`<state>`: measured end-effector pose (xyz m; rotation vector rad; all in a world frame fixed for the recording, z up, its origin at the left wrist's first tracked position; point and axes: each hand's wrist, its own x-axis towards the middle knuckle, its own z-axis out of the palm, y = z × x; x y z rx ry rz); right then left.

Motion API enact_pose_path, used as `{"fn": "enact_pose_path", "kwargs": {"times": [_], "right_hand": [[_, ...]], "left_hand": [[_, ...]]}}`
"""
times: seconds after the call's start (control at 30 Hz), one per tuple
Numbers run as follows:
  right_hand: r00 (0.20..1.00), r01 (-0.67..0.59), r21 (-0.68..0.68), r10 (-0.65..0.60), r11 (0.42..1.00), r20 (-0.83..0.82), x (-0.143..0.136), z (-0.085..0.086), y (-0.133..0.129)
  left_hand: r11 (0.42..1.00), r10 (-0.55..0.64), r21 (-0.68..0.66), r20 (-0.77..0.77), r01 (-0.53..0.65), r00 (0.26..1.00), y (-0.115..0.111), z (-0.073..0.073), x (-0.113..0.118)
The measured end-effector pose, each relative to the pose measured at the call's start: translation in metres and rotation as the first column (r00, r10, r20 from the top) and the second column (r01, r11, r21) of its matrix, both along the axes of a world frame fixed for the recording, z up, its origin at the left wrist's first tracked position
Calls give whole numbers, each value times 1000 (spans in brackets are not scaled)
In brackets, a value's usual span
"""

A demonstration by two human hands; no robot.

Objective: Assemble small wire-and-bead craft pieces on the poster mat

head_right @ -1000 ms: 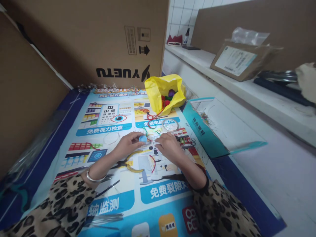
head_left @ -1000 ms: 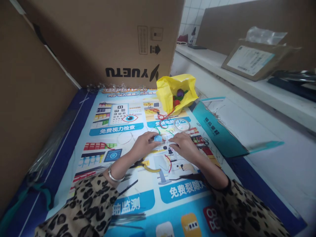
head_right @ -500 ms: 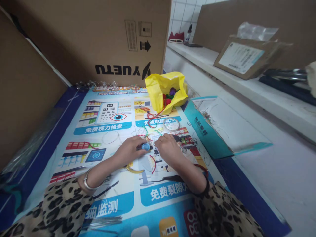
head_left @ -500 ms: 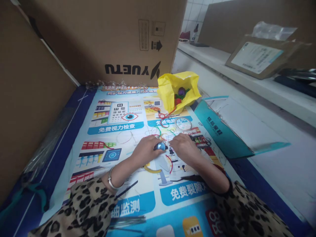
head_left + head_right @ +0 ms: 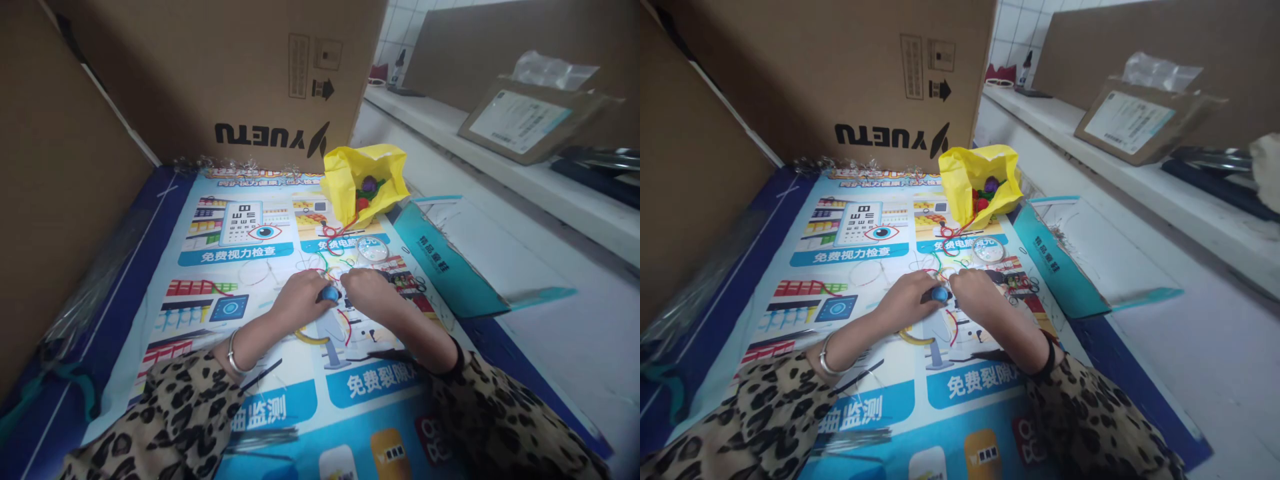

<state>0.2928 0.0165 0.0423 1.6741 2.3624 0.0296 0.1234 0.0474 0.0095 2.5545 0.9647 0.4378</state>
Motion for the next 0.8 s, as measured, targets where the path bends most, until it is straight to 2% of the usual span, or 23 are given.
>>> {"fn": "enact_pose_path", "kwargs": {"times": [0.33, 0.53, 0.8], "right_hand": [[999, 53, -36, -53, 998, -8, -3, -1, 12], [991, 113, -41, -116, 993, -62, 2, 0, 13], [981, 133, -26, -136, 991, -142, -1, -4, 15]], "left_hand": [[1000, 12, 12, 11, -12, 1000, -2, 1, -1], [998, 8, 64, 11, -9, 1000, -1, -3, -2], [997, 19, 76, -5, -18, 1000, 0, -5, -1]]}}
